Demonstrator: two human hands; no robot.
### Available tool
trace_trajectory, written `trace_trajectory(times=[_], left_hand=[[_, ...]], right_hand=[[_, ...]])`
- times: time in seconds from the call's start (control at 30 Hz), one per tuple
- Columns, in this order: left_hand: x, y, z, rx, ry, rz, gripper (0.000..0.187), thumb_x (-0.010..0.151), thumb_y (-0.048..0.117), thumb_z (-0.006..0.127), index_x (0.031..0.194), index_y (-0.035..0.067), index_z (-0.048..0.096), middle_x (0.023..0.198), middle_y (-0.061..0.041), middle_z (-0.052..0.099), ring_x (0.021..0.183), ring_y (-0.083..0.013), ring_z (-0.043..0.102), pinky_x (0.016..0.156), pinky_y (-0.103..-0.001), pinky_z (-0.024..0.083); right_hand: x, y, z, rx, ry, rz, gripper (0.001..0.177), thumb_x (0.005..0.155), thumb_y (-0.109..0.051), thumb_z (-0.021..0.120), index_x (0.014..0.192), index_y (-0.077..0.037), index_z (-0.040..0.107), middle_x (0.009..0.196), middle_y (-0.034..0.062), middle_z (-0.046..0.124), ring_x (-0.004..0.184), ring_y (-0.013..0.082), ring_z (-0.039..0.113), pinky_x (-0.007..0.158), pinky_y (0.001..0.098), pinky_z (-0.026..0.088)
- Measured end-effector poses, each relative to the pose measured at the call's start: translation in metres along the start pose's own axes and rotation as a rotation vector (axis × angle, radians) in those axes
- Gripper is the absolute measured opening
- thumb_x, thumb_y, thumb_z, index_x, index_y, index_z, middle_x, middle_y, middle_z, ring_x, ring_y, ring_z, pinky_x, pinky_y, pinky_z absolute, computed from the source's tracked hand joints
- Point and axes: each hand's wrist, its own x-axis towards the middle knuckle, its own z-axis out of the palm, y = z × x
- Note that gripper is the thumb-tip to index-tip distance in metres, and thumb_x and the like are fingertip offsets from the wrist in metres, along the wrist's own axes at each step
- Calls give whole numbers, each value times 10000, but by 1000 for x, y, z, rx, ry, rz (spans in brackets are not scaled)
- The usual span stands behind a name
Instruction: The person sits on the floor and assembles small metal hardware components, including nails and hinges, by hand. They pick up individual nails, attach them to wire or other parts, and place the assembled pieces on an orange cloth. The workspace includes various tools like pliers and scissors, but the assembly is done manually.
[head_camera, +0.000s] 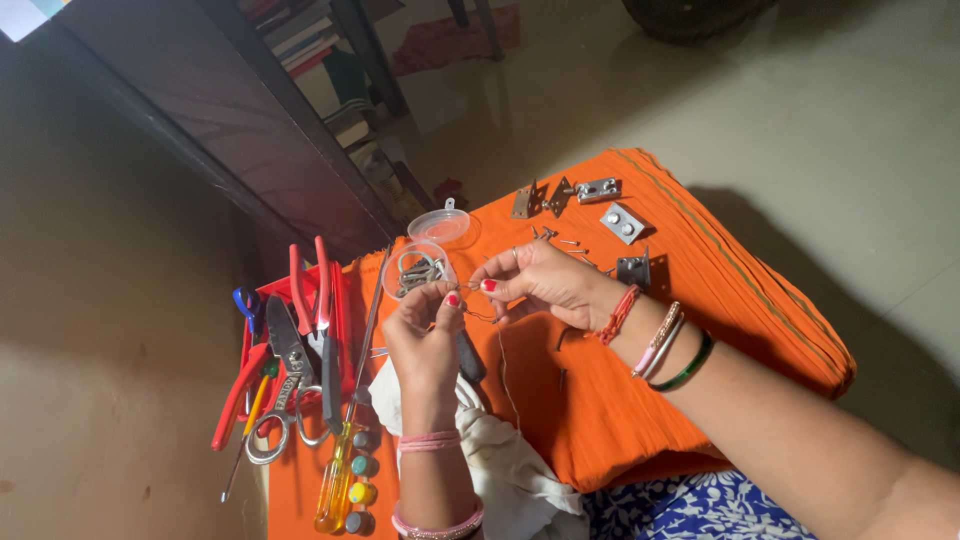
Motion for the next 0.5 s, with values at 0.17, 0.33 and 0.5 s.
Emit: trace_trajectory(times=[0.17, 0.33, 0.5], left_hand=[[-1, -1, 4, 62, 57, 59, 64, 923, -7, 677, 978, -26, 703, 846, -29, 698, 735, -72, 614, 663, -231, 508], [2, 0, 3, 49, 45, 55, 43, 928, 9, 686, 964, -10, 699, 827, -17, 693, 715, -71, 614, 647, -227, 514], [1, 1, -2, 64, 30, 79, 32, 936, 17, 690, 949, -11, 696, 819, -7, 684, 721, -66, 616, 638, -227, 507]], right_hand=[[6, 7, -5, 101, -69, 48, 172, 901, 13, 684, 1071, 2, 700, 874, 20, 694, 729, 115, 668, 703, 276, 580], [8, 9, -10, 193, -170, 64, 182, 910, 19, 654, 1089, -3, 679, 909, 22, 687, 805, 130, 662, 776, 290, 565], [6, 9, -11, 205, -305, 108, 151, 946, -50, 632, 1090, -18, 663, 946, 32, 685, 905, 140, 662, 854, 320, 546]])
